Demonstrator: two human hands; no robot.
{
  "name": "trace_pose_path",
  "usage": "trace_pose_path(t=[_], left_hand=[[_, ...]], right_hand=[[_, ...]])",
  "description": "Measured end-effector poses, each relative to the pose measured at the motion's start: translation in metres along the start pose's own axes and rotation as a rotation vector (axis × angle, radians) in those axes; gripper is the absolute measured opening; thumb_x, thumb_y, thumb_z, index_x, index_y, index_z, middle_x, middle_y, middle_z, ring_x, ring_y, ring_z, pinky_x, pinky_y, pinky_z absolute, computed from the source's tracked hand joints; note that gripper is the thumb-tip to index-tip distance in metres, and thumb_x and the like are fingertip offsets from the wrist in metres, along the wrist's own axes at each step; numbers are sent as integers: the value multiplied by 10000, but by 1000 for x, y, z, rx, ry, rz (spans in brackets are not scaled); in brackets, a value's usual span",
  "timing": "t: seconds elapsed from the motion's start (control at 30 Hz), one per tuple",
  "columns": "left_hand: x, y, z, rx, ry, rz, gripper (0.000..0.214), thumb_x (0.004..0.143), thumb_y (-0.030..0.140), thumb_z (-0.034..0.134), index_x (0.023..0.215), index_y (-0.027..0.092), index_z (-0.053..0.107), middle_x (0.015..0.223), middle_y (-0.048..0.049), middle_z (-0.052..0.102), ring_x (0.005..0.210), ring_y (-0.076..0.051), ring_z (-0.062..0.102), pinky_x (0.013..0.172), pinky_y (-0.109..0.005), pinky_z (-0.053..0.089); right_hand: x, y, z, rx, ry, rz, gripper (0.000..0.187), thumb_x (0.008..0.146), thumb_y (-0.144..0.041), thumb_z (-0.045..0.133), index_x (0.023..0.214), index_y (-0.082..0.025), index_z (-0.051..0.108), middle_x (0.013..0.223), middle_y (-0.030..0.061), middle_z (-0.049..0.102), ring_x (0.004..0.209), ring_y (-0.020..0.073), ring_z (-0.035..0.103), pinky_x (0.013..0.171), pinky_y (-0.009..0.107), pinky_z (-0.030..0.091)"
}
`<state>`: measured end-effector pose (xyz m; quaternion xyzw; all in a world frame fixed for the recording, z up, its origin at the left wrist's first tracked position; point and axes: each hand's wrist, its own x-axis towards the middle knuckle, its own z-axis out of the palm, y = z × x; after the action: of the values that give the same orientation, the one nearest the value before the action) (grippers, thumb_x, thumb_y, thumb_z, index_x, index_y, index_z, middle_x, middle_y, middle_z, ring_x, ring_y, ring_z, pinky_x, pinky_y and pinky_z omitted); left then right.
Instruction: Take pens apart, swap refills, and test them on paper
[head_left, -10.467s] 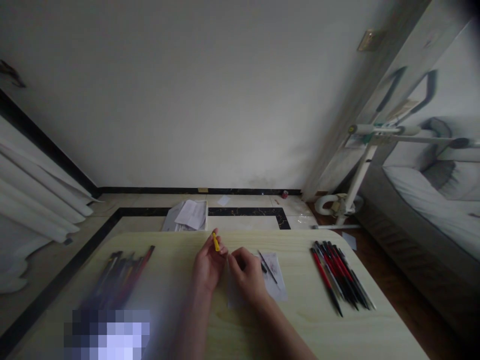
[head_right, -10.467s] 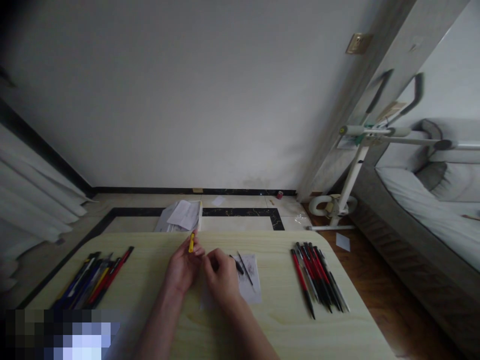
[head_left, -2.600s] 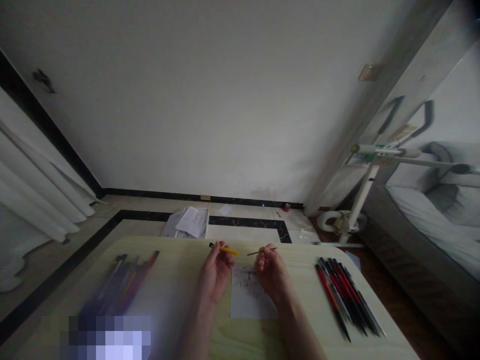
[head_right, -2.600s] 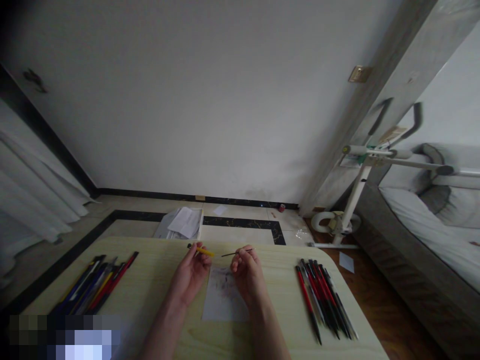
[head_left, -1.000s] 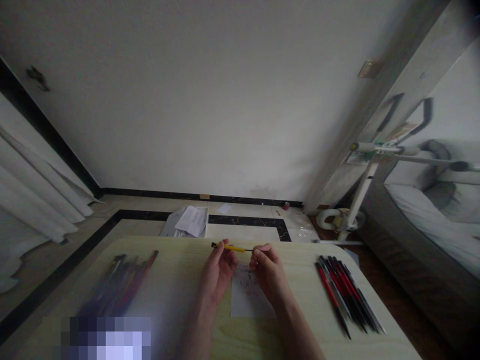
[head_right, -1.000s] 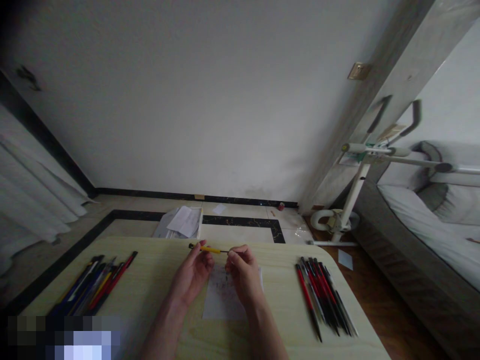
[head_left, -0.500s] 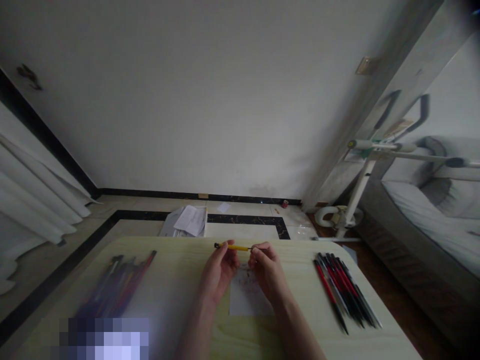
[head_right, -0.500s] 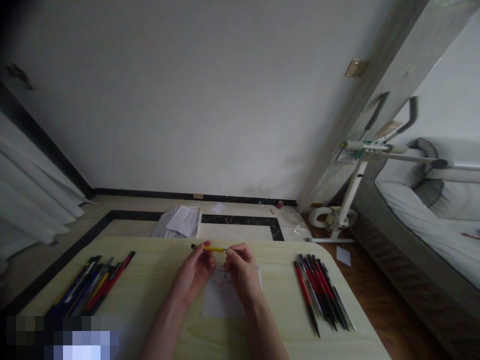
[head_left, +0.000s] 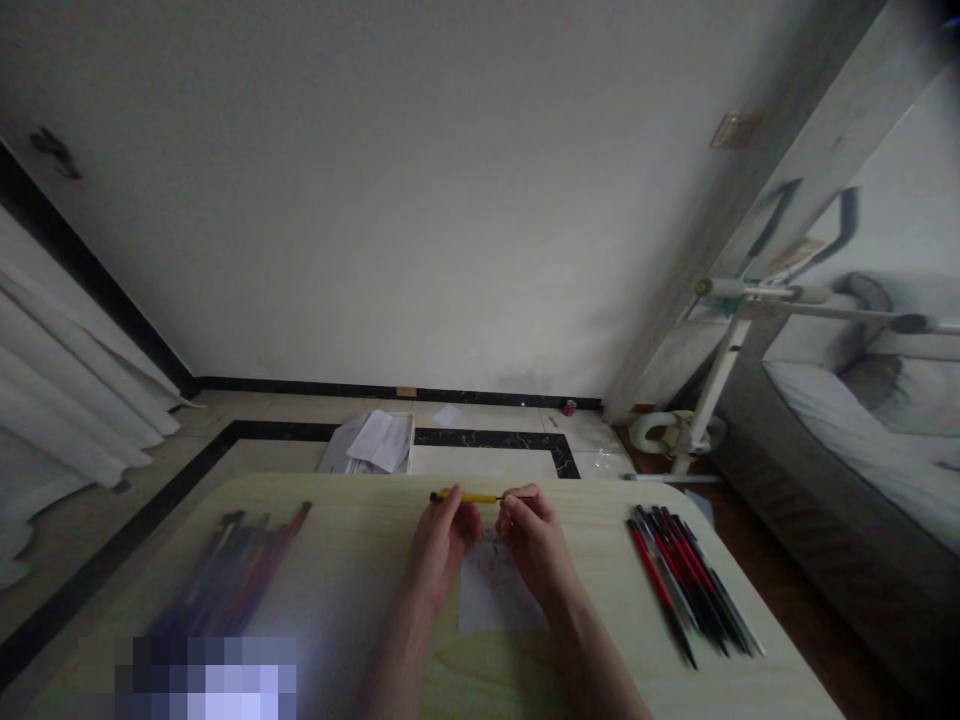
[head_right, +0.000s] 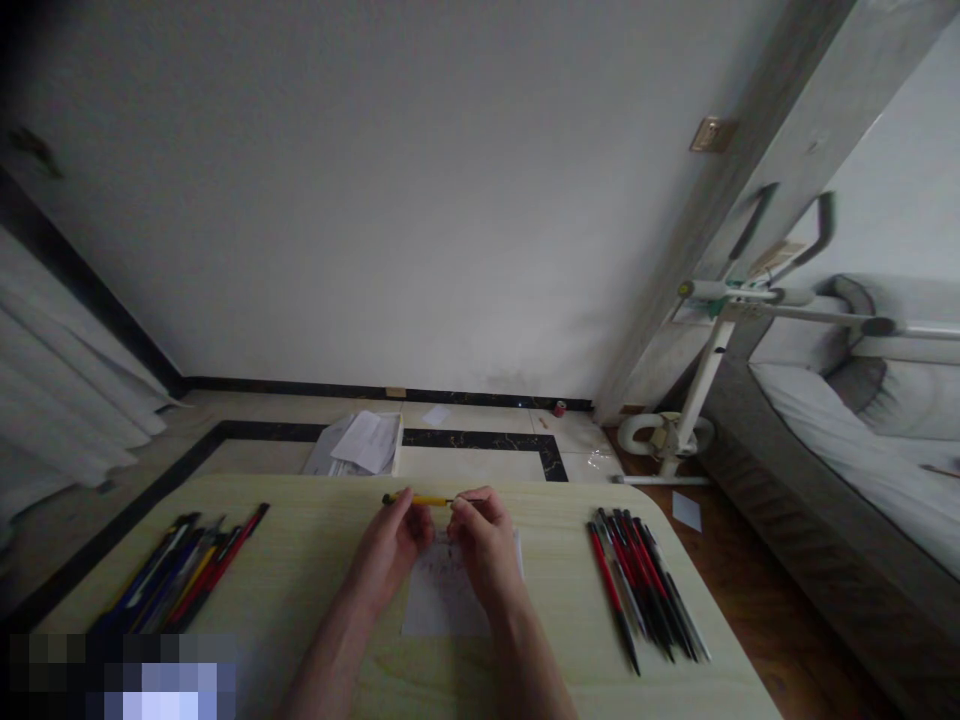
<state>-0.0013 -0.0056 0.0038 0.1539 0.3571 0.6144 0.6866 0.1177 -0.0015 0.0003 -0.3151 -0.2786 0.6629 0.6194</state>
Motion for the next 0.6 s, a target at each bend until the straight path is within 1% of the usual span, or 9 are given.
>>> trace_pose_path(t=[0.13,0.3,0.47,0.6], left_hand=[[-1,0,1,-7,29,-25,269,646,354,673,649,135,516,573,14,519,513,-95,504,485,-226,395],[-3,0,2,32,-71,-31,312,695,391,617,579,142,469,556,7,507,506,-98,492,490,-230,378],[-5,0,3,35,-100,-51,328,719,401,586,564,150,442,549,7,503,505,-106,490,507,-239,368],[-5,-1,2,41,-160,-53,320,754,396,546,571,153,444,552,4,500,510,-110,487,520,-246,355]], right_hand=[[0,1,1,-18,14,14,137,666,-203,693,702,-184,562,547,-42,547,468,75,472,456,197,352],[-1,1,1,-22,-1,21,130,671,-205,690,708,-186,567,530,-44,542,473,80,476,459,196,353],[-2,2,2,-13,-20,31,110,687,-204,674,720,-192,570,541,-42,543,484,85,479,474,208,376],[-2,3,3,-7,-50,30,99,699,-209,663,719,-192,568,532,-40,537,475,90,473,466,218,384]])
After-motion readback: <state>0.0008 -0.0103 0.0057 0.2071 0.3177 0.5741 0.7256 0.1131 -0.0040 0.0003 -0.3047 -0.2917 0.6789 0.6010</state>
